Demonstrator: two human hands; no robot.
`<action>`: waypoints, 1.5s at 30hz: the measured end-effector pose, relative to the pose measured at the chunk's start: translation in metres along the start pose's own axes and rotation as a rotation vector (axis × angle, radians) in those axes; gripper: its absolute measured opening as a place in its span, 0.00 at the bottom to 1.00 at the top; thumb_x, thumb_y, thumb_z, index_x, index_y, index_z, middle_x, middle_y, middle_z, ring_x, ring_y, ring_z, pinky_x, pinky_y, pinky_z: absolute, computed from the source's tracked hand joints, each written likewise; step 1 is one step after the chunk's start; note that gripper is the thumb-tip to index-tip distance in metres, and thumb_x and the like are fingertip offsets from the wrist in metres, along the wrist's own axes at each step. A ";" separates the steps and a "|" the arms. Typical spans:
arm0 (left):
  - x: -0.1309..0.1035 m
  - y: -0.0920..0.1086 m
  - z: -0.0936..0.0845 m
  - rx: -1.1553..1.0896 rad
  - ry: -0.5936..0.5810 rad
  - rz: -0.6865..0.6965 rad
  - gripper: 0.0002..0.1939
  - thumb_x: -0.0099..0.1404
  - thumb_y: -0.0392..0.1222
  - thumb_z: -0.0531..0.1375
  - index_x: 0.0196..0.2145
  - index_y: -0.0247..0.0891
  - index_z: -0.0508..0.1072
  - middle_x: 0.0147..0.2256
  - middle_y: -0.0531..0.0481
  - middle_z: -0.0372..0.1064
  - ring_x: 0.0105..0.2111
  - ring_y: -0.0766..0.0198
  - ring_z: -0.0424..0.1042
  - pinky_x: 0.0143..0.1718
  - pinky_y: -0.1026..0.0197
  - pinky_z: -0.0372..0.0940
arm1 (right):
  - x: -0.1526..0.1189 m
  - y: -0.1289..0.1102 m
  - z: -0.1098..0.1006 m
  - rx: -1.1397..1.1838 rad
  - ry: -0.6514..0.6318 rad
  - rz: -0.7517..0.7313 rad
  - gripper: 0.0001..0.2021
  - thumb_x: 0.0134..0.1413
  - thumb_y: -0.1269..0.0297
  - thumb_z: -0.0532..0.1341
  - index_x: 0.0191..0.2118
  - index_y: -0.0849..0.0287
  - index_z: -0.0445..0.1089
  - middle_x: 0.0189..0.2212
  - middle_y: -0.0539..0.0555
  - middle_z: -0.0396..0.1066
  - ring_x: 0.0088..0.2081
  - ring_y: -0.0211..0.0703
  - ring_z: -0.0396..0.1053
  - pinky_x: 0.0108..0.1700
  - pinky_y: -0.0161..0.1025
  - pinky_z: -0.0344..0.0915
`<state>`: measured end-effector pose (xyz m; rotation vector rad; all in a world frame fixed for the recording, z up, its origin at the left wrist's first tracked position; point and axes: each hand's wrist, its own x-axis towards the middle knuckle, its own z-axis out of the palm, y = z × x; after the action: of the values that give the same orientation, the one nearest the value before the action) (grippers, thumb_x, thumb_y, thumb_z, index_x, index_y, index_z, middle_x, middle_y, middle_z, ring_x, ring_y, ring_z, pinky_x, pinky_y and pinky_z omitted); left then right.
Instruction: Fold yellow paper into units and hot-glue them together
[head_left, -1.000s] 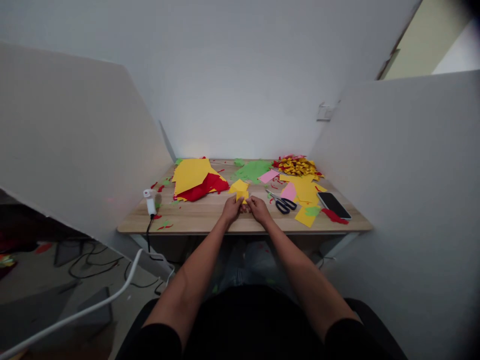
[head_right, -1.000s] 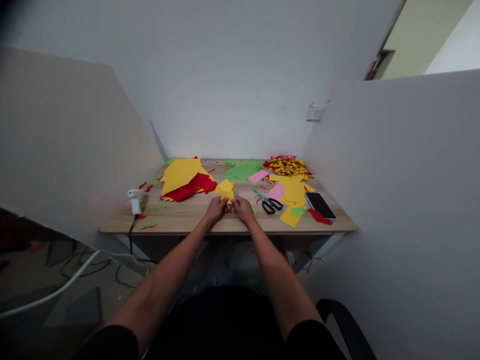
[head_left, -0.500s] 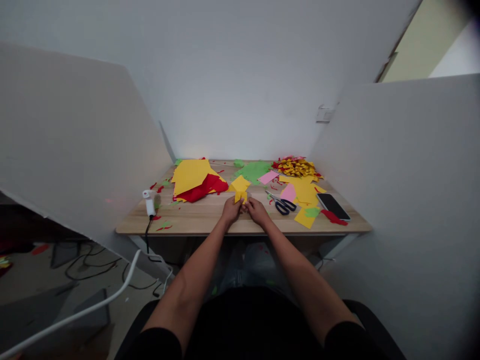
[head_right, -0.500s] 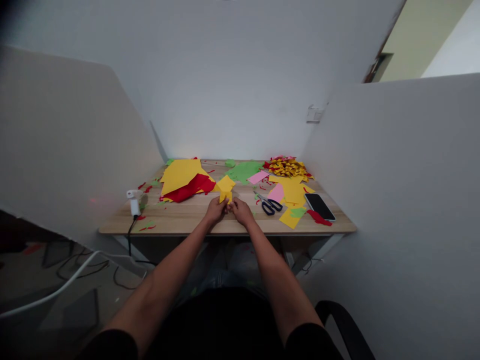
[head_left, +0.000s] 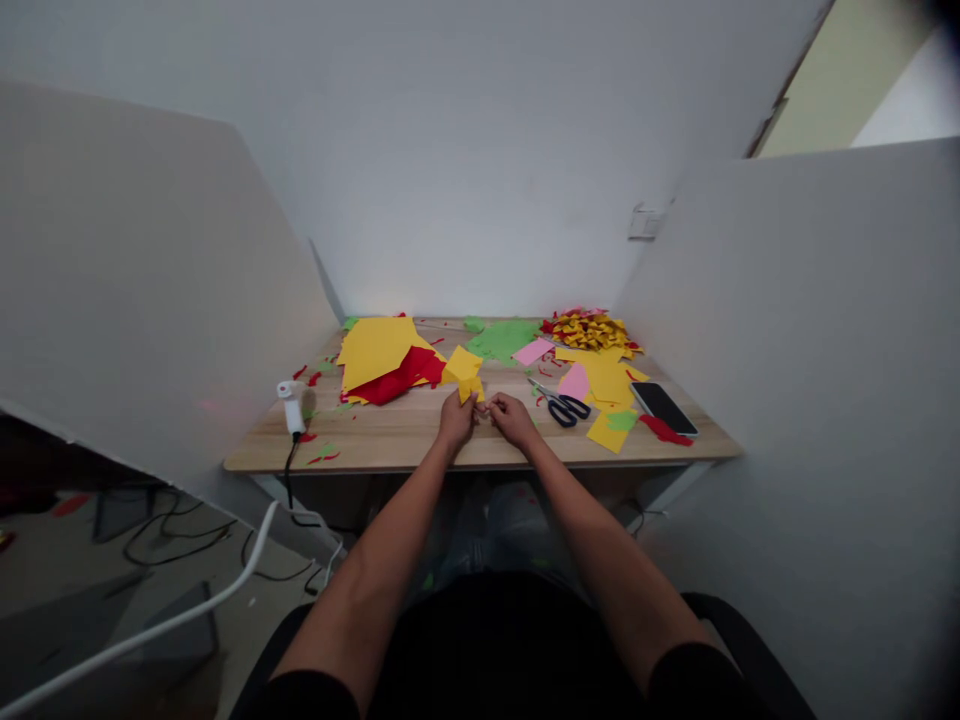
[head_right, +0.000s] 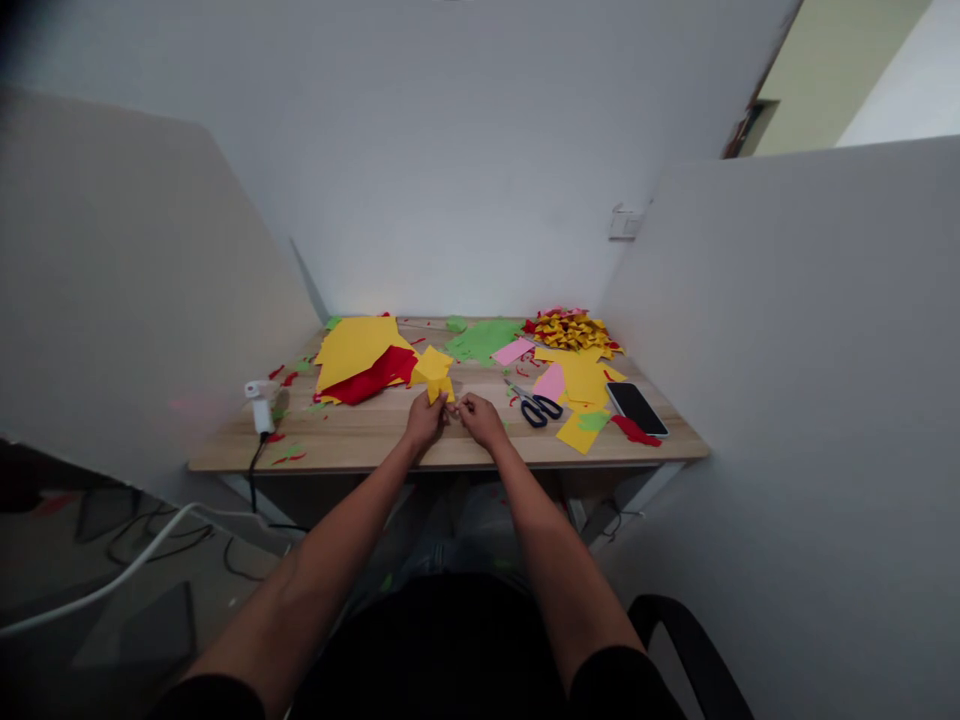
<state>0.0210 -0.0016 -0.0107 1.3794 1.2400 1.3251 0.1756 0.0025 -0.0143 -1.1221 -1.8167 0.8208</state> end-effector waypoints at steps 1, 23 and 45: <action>0.000 0.000 0.000 -0.003 0.001 -0.001 0.16 0.71 0.50 0.58 0.44 0.33 0.72 0.35 0.50 0.72 0.29 0.68 0.71 0.31 0.62 0.70 | -0.001 -0.001 0.000 0.003 0.002 0.003 0.13 0.66 0.56 0.60 0.46 0.62 0.71 0.39 0.53 0.73 0.36 0.39 0.73 0.40 0.41 0.73; 0.003 -0.007 0.002 0.032 -0.074 -0.008 0.15 0.71 0.49 0.59 0.44 0.33 0.72 0.37 0.49 0.72 0.31 0.67 0.72 0.33 0.61 0.71 | 0.003 0.004 0.001 0.005 0.013 -0.017 0.13 0.65 0.56 0.61 0.45 0.62 0.72 0.40 0.53 0.74 0.37 0.39 0.73 0.40 0.42 0.73; 0.003 -0.009 0.002 -0.034 -0.158 -0.010 0.17 0.71 0.50 0.58 0.46 0.33 0.72 0.39 0.48 0.72 0.33 0.65 0.73 0.35 0.59 0.72 | 0.002 0.010 0.001 0.079 0.053 -0.019 0.13 0.65 0.57 0.61 0.46 0.62 0.71 0.40 0.53 0.73 0.36 0.39 0.73 0.39 0.41 0.73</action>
<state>0.0224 0.0029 -0.0193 1.4231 1.1130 1.2001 0.1780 0.0083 -0.0222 -1.0654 -1.7337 0.8365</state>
